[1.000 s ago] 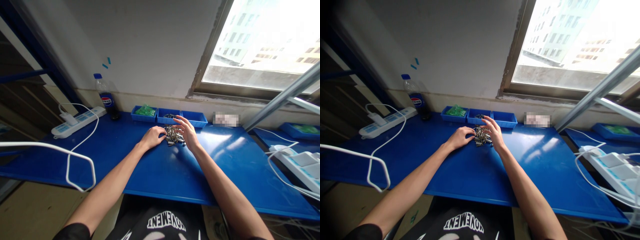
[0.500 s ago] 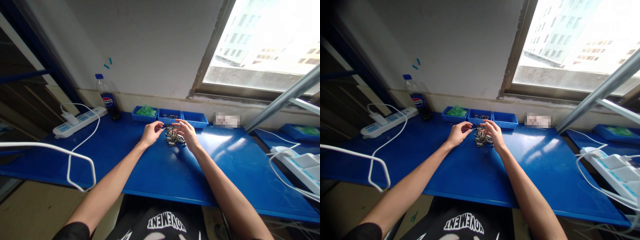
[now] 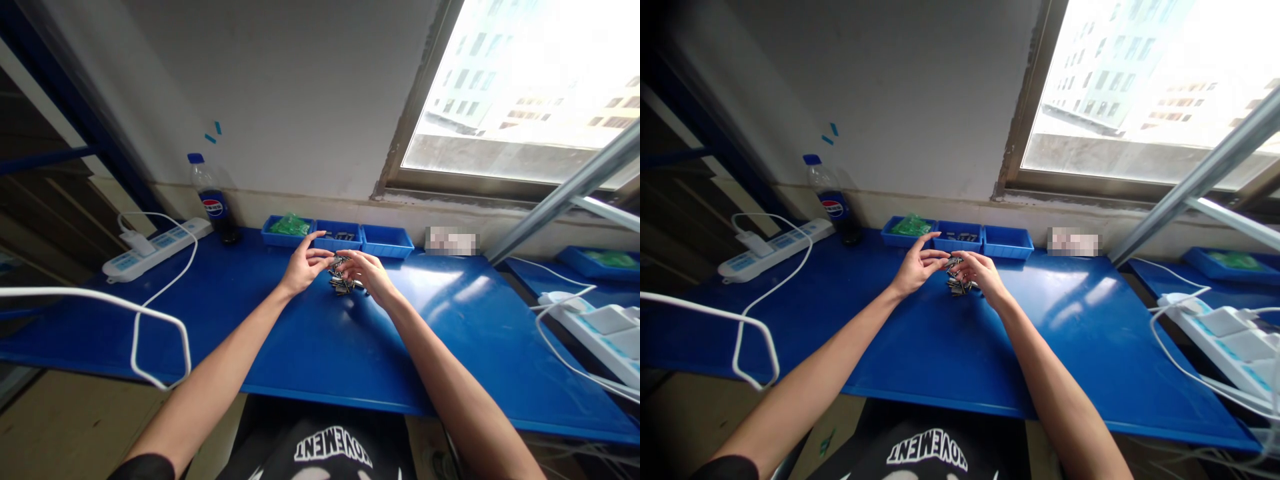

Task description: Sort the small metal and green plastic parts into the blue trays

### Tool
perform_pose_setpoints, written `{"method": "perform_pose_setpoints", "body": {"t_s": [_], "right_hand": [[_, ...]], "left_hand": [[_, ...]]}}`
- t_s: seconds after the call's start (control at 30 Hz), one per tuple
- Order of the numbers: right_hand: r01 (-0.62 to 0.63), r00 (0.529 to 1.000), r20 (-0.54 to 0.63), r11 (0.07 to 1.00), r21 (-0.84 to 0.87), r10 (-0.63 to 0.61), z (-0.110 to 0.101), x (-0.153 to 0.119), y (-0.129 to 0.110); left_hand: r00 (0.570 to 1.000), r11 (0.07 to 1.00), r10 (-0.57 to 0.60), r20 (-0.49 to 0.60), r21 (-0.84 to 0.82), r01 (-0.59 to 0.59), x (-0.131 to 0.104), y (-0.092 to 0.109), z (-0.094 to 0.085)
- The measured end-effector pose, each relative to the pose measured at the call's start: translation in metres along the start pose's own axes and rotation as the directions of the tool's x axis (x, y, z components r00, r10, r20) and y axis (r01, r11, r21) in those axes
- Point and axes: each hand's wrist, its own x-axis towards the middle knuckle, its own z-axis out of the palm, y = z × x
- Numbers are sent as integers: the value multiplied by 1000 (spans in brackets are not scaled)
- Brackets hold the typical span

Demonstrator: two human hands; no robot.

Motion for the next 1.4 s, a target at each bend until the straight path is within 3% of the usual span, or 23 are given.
{"method": "perform_pose_setpoints", "body": {"t_s": [0.23, 0.4, 0.5, 0.63, 0.7, 0.8, 1.07, 1.4], "right_hand": [[-42, 999, 10, 999, 27, 42, 3, 0, 0], [-53, 994, -93, 998, -46, 49, 1, 1, -1], [-8, 983, -182, 997, -72, -6, 0, 0, -4], [160, 970, -179, 987, -27, -163, 0, -3, -9], [200, 963, -183, 980, -16, -200, 1, -3, -9], [191, 959, -203, 981, -43, -196, 1, -2, -8], [156, 968, -195, 987, -23, -158, -1, 0, -4], [138, 972, -190, 990, -4, -136, -3, -2, -7]], "left_hand": [[999, 1000, -3, 43, 16, 2, -1, 1, 1], [999, 978, 20, 28, 209, -25, 0, -1, -1], [998, 908, 49, 43, 414, -62, -1, -1, -4], [971, 778, 104, 215, 591, -214, -4, -3, -6], [944, 737, 116, 308, 610, -290, -5, -5, -5], [923, 702, 114, 367, 628, -336, -6, -10, -5], [932, 684, 69, 357, 663, -304, -3, -15, -9], [938, 713, 29, 347, 650, -262, -3, -7, -13]]}}
